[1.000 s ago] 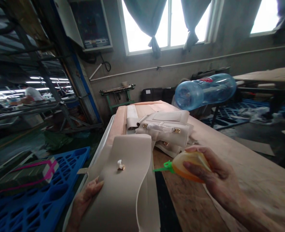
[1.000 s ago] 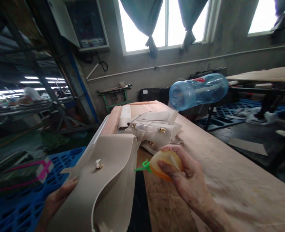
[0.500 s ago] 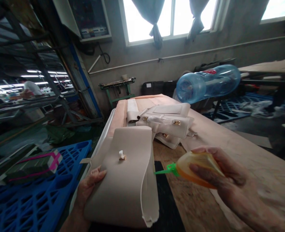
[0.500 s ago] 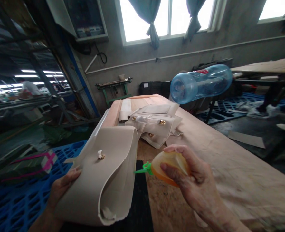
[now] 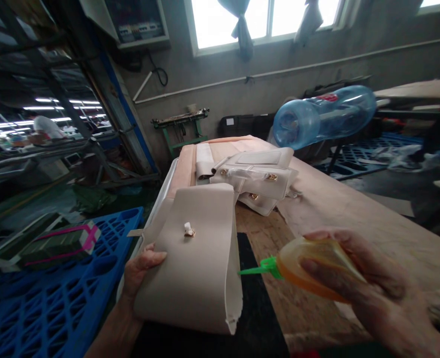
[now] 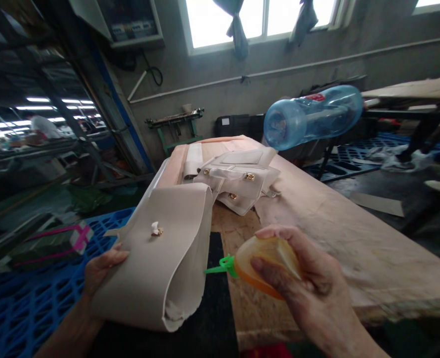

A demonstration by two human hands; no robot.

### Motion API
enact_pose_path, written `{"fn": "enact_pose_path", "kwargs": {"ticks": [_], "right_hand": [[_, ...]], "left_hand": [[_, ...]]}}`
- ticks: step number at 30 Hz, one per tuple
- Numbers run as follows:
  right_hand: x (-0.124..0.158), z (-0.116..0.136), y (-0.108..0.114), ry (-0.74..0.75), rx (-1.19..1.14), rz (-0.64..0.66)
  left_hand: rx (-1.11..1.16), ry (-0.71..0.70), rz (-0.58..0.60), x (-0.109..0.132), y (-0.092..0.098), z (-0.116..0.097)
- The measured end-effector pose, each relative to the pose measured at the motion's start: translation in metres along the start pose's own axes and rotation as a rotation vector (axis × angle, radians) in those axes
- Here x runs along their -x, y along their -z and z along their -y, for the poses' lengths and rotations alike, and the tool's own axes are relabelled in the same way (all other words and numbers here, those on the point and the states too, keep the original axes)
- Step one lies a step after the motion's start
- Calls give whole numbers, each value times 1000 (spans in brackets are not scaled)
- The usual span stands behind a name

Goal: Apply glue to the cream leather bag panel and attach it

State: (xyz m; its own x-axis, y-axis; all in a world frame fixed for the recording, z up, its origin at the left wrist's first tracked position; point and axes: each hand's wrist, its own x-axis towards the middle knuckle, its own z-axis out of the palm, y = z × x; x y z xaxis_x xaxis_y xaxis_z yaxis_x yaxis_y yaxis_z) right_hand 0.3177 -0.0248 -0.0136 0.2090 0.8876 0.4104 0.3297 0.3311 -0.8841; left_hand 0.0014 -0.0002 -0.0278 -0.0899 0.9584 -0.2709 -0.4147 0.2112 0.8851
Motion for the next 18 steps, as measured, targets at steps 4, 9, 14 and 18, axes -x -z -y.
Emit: {"fn": "enact_pose_path", "kwargs": {"ticks": [4,9,14,18], "right_hand": [[5,8,1,-49,-16,-29],[7,15,1,-163,-42,-27],[17,10,-2,-269,117,-187],[23,9,-3,-276,150,-247]], "left_hand": [[7,22,62,3,0,-1],[46,26,136,5,-2,0],[53,-5,171,0,9,5],[61,0,268,-2,14,5]]}}
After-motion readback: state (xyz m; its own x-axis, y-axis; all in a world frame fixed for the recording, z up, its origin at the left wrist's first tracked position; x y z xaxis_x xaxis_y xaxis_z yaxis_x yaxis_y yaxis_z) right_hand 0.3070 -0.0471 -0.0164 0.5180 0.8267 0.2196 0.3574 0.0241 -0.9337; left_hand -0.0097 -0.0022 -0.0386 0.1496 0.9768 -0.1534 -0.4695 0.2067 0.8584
